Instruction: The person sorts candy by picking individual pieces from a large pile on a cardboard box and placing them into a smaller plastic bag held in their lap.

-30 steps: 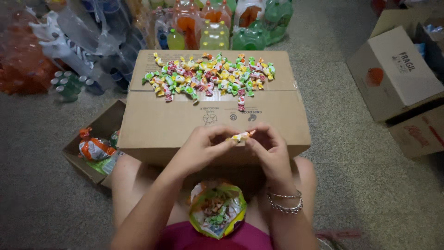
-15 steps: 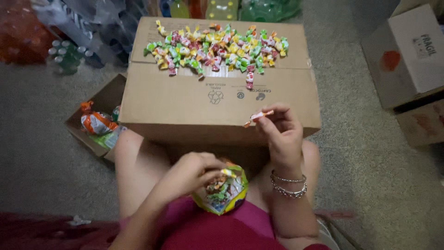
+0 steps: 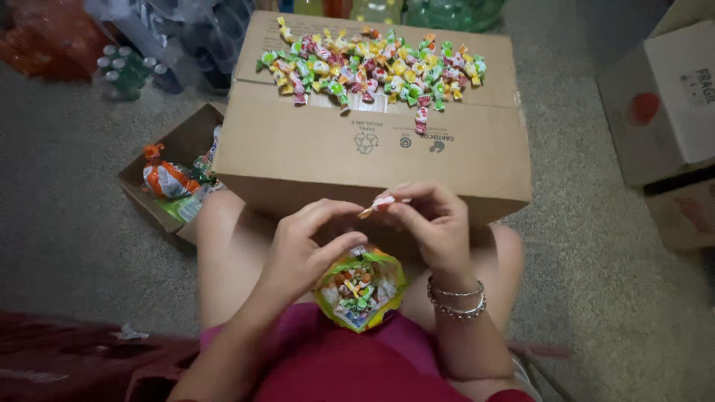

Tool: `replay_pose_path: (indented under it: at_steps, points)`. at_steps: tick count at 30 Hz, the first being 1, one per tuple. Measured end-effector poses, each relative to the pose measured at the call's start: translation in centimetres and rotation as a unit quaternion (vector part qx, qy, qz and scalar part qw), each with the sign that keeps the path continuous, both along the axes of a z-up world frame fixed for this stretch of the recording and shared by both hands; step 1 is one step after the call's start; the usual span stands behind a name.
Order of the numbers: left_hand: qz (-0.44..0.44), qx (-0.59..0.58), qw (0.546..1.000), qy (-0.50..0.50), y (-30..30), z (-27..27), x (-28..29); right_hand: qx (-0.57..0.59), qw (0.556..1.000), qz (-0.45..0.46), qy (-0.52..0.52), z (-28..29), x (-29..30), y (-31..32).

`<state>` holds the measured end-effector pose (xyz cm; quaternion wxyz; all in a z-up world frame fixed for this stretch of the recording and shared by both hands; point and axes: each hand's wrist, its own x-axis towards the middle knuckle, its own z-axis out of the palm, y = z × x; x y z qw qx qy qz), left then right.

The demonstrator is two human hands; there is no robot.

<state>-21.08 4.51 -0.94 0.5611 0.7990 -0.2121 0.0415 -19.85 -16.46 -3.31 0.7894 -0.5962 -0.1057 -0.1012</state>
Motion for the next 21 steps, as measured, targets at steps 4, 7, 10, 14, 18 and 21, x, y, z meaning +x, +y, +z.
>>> replay_pose_path:
  at_steps: [4, 7, 10, 14, 18, 21]
  points:
    - [0.042, -0.064, 0.997, -0.029, -1.1, 0.5, -0.3, -0.018, 0.999, 0.025, -0.042, 1.0, -0.6, 0.9]
    - [0.058, -0.078, 0.995, -0.019, -1.1, 0.4, -0.4, -0.004, 0.999, 0.035, -0.040, 0.8, -0.8, 1.0]
    - [0.050, -0.095, 0.994, 0.007, -1.2, -0.1, -0.5, -0.023, 0.999, 0.032, -0.034, 0.4, -0.6, 0.4]
    - [0.021, -0.241, 0.960, 0.139, -1.5, -1.6, -0.2, -0.057, 0.998, 0.017, -0.037, 0.2, -0.4, 0.0]
    - [-0.011, -0.324, 0.907, 0.268, -1.5, -3.3, 0.3, -0.096, 0.993, 0.023, -0.071, 0.9, -0.4, 0.1]
    - [-0.013, -0.351, 0.888, 0.297, -1.8, -4.6, 0.4, -0.110, 0.990, 0.031, -0.083, 1.4, -0.5, 0.4]
